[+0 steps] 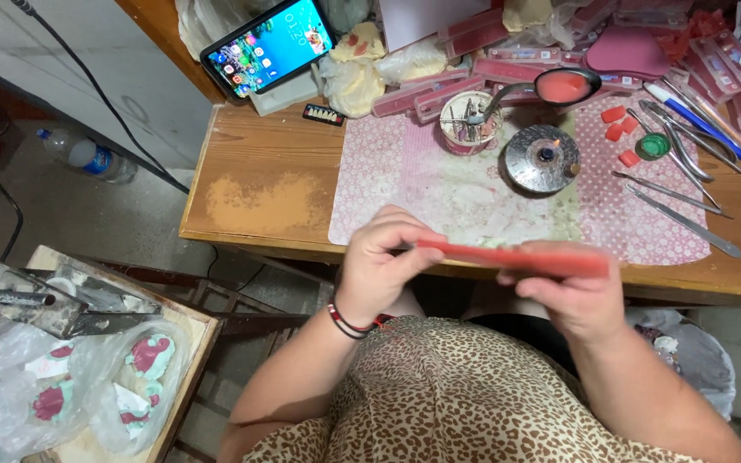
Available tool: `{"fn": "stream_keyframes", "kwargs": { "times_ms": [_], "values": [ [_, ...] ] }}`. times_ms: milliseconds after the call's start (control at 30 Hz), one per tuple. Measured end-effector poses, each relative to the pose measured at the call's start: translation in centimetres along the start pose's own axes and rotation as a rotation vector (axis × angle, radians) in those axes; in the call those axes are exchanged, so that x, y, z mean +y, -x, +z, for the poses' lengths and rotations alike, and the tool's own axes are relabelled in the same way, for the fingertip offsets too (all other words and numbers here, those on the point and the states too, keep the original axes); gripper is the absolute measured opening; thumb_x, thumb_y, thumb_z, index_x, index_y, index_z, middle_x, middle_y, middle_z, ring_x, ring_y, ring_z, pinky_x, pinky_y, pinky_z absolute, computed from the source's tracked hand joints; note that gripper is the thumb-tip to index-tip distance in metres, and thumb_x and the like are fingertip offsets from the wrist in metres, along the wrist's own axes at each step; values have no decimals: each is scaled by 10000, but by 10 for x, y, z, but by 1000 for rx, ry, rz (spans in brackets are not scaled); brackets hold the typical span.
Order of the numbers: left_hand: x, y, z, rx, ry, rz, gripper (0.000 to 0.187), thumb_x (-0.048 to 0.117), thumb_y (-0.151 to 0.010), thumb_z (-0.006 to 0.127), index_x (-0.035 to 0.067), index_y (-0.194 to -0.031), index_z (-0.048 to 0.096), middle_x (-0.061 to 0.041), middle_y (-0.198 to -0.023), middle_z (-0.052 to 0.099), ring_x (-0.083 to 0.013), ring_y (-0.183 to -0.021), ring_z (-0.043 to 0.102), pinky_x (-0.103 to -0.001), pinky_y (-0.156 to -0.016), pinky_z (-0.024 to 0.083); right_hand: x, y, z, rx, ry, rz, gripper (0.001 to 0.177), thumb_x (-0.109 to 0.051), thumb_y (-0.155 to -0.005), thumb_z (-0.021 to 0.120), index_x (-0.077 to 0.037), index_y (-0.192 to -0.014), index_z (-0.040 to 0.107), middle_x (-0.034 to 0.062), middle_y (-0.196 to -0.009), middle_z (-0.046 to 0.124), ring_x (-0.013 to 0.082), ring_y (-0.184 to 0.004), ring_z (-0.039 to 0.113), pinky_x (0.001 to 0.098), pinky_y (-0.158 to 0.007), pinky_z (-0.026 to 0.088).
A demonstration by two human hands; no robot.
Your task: Applying and shaping red dental wax strips onto a plaster dental model at a laboratory bench.
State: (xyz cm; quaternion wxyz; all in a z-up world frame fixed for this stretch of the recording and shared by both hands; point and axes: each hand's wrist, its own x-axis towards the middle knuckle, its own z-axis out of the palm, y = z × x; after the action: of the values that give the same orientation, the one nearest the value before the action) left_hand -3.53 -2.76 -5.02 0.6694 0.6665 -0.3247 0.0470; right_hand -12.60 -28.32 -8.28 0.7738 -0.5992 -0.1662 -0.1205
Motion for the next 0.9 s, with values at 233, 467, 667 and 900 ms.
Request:
{"fn": "stream_keyframes", "kwargs": {
  "times_ms": [233,467,667,900],
  "values": [
    [-18,0,-2,-125,-350,244,559,409,-955,741,152,-1429,592,-62,-1375,705,-253,-1234,697,-410,-1091,561,-23,-24,-33,-46,659,-806,348,-214,-877,797,-7,-1124,666,156,-1065,743,252,-980,770,326,-887,698],
    [-13,-18,-26,-95,-820,449,226,195,-1013,727,94,-1215,732,-60,-1228,741,-274,-1063,678,-411,-896,493,-47,-78,-70,-193,1456,-864,161,-59,-1029,766,28,-894,760,213,-931,771,348,-781,693,461,-746,604],
    [-21,-19,-23,-70,-822,428,196,178,-998,737,106,-1180,738,-54,-1169,753,-280,-1038,681,-407,-914,511,-42,-104,-115,-99,1665,-802,313,37,-1116,833,-24,-912,604,163,-908,732,324,-778,639,412,-679,509],
    [-41,-16,-24,-16,-774,445,246,223,-956,757,142,-1187,780,-33,-1114,763,-278,-985,717,-434,-872,561,-18,-78,-42,-198,1361,-846,175,-107,-1031,653,-81,-864,699,152,-932,729,353,-795,693,431,-731,587]
  ]
}}
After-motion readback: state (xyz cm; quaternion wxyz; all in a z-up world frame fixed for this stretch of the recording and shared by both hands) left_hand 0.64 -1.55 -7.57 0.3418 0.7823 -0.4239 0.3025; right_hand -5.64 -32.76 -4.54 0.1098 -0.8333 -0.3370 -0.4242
